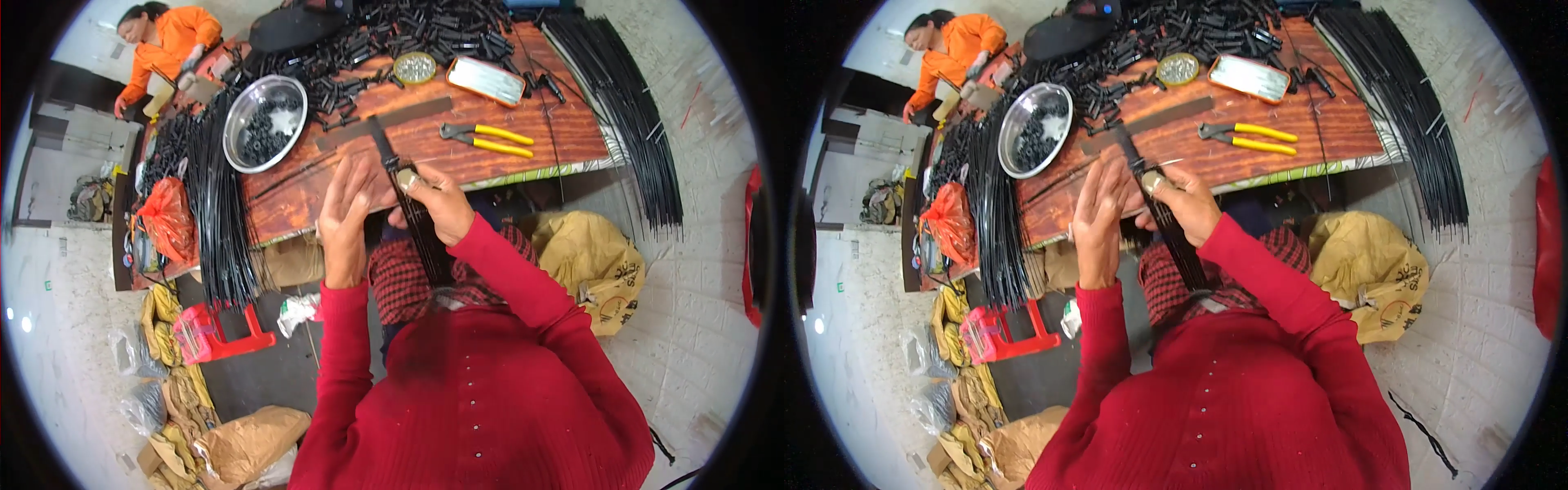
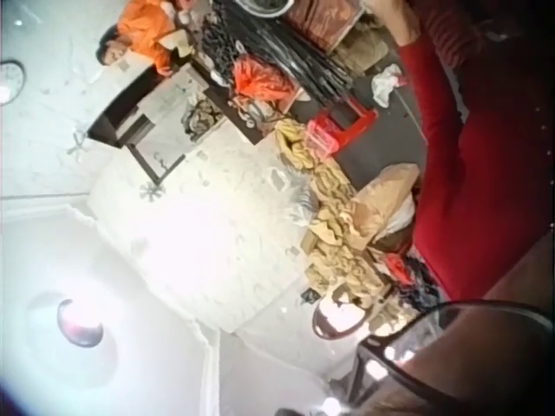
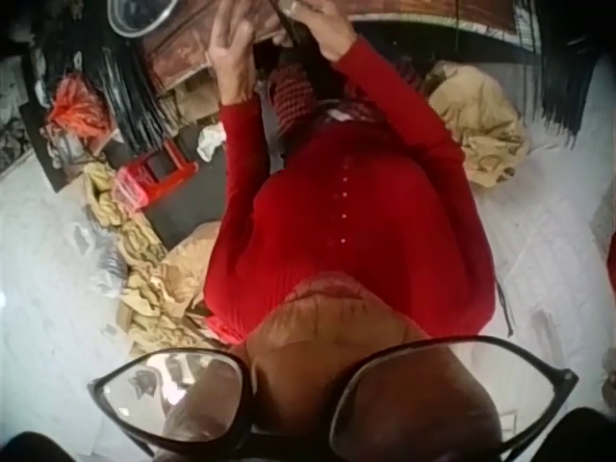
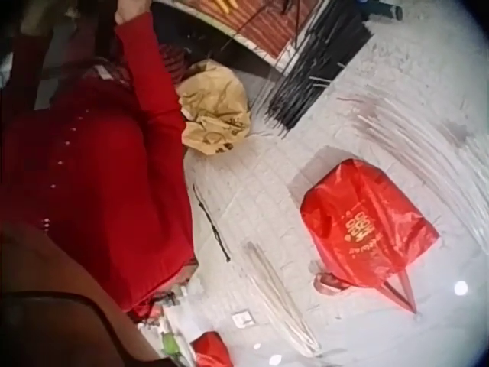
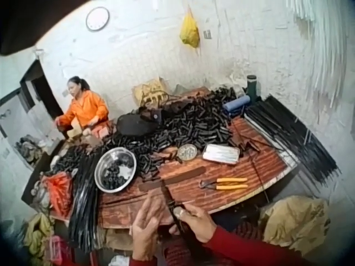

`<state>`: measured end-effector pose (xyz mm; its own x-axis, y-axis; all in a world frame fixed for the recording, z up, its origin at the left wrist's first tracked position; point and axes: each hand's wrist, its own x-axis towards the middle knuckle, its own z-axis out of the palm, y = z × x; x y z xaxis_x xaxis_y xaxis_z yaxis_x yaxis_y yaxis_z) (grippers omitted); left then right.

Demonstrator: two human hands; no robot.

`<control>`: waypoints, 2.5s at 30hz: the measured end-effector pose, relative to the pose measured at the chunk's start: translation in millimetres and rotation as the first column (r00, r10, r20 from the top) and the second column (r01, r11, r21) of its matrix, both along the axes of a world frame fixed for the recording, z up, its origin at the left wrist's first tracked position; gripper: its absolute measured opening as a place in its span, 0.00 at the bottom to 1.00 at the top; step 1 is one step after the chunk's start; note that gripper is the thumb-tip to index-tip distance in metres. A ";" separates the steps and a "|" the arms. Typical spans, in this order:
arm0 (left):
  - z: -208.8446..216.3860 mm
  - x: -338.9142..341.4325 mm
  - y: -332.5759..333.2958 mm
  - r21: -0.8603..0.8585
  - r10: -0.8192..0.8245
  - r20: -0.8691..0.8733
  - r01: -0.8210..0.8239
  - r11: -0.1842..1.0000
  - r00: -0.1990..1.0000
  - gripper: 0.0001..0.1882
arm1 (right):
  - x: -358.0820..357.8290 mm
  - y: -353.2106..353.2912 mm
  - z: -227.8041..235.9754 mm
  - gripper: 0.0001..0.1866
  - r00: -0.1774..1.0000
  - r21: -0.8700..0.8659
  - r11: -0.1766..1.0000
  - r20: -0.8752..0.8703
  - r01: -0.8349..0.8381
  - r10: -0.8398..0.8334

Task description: The worker is assembling bundles of black rods into a central hub on a manufacturing production line.

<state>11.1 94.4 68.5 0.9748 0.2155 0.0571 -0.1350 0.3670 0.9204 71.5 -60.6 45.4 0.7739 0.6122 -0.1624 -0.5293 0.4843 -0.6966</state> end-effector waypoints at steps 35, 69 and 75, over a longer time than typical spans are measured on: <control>71.8 41.2 16.0 0.415 0.193 -0.017 -0.168 0.894 0.981 0.09 | 2.7 62.6 8.4 0.24 0.542 -0.235 0.676 0.790 0.698 -0.285; 61.3 21.0 33.8 0.459 0.050 0.006 -0.047 0.887 0.999 0.13 | 28.5 5.0 30.3 0.11 0.959 -0.265 0.961 0.241 -0.085 0.151; 57.2 17.9 30.4 0.380 0.072 0.006 -0.069 0.923 0.997 0.13 | 19.5 4.1 31.8 0.10 0.882 -0.282 0.957 0.464 0.067 0.075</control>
<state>29.0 124.8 125.7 0.9588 0.2470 0.1404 -0.1398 -0.0201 0.9900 91.0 -56.5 77.2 0.7993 0.5988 0.0505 -0.1103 0.2289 -0.9672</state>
